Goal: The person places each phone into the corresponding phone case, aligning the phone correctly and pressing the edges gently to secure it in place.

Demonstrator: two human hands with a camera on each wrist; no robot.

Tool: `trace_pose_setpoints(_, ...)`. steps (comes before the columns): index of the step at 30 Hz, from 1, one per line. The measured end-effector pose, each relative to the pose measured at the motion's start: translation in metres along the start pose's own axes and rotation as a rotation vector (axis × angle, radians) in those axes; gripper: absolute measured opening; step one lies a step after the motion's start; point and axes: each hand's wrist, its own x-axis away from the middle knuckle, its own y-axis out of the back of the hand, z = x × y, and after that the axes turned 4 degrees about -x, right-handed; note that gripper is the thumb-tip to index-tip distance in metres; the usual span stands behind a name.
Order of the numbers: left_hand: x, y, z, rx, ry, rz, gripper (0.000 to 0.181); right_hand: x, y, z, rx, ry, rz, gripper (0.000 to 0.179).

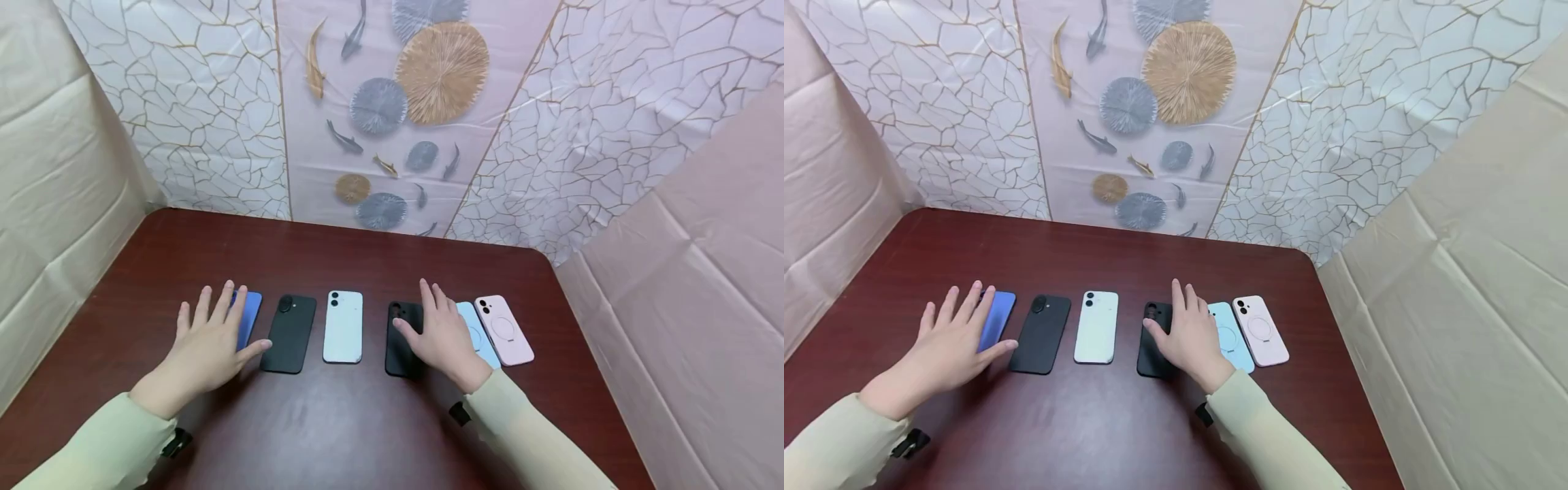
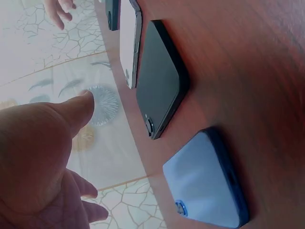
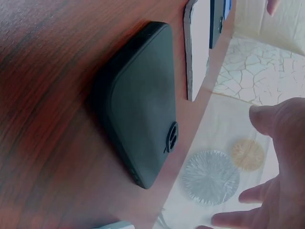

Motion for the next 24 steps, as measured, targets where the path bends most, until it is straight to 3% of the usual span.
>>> trace_pose_setpoints(11,-0.003,-0.007,-0.006,0.016,0.014,0.042,0.100,-0.005,-0.005,0.001,-0.039,-0.084,0.050,0.094)
trace_pose_setpoints(19,-0.014,-0.013,-0.018,0.055,-0.022,0.051,0.099,-0.009,-0.009,0.001,-0.022,-0.138,0.100,0.096)
trace_pose_setpoints(24,-0.026,-0.022,-0.033,0.067,-0.046,0.019,0.098,-0.009,-0.014,0.000,-0.019,-0.169,0.125,0.097)
